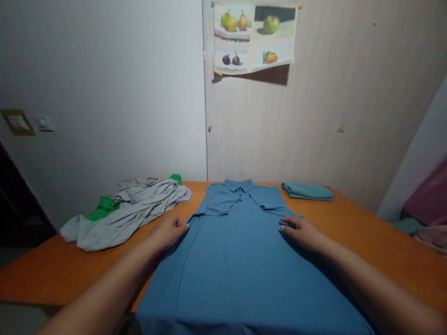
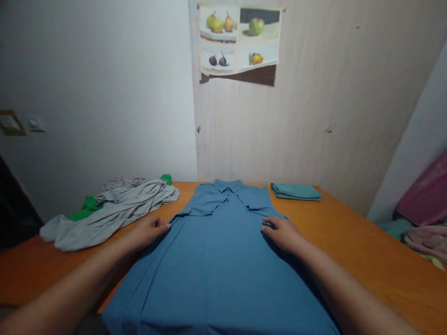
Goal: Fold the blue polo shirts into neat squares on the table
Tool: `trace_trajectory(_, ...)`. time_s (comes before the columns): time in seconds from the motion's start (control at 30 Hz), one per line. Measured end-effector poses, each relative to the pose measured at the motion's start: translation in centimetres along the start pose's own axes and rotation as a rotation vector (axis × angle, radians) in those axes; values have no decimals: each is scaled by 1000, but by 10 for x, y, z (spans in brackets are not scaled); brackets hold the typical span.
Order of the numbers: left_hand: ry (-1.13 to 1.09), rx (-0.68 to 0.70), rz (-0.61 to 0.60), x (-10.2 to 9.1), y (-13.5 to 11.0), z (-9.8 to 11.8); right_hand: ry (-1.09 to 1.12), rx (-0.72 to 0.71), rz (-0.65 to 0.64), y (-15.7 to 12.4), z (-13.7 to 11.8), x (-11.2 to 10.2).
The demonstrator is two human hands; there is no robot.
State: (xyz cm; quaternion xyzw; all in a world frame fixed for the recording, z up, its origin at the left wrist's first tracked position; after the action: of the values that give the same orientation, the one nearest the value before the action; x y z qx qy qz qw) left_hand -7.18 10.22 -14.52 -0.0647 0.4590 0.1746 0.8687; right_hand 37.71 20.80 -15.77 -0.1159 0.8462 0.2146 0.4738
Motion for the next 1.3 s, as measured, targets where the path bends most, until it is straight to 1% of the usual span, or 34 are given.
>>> trace_trajectory(0.07, 124, 20, 24, -6, -18, -3, 36, 43, 37, -14, -3, -6)
trace_trajectory(0.13, 231, 19, 10, -11, -34, -6, 60, 105, 74, -28, -8, -13)
trace_trajectory(0.2, 300, 26, -1, -13, -47, -7, 72, 140, 78, -42, -16, -17)
trace_trajectory(0.23, 317, 29, 16, -14, -51, -6, 73, 142, 65, -49, -22, -17)
trace_trajectory(0.3, 300, 27, 90, -14, -58, -4, 64, 111, 27, -62, -34, -13)
trace_trajectory(0.37, 235, 5, 178, -14, -62, -2, 32, 59, -4, -73, -43, -5)
trace_trajectory(0.43, 200, -16, 230, -14, -64, -1, -24, 10, -25, -83, -48, 6)
trace_trajectory(0.5, 248, -29, 230, -15, -66, -1, -91, -20, -32, -88, -48, 15)
trace_trajectory(0.6, 405, -55, 188, -22, -71, -3, -151, -37, -39, -90, -45, 22)
trace_trajectory(0.73, 546, -85, 175, -32, -78, -7, -168, -39, -47, -89, -45, 21)
trace_trajectory(0.83, 614, -86, 147, -32, -82, -6, -161, -33, -40, -90, -49, 18)
trace_trajectory(0.93, 647, -81, 132, -30, -84, -1, -148, -24, -42, -90, -53, 17)
trace_trajectory(1.1, 617, 7, 199, -29, -79, 12, -124, -9, -65, -92, -53, 18)
trace_trajectory(1.2, 566, 46, 202, -29, -68, 19, -72, -11, -88, -89, -49, 13)
trace_trajectory(1.3, 516, 118, 182, -27, -47, 26, 32, -19, -126, -77, -44, 4)
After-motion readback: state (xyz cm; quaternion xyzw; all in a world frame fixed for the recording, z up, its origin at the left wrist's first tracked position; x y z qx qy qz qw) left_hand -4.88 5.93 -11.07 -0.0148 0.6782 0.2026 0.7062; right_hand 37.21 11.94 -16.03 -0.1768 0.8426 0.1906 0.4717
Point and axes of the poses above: each hand's wrist, its own y-axis towards the middle knuckle, its own x-axis out of the palm, z = x × y, the point moved 2 cm from there along y, towards the middle knuckle, and after that the axes turned 5 degrees about -x, right-handed, at the moved point
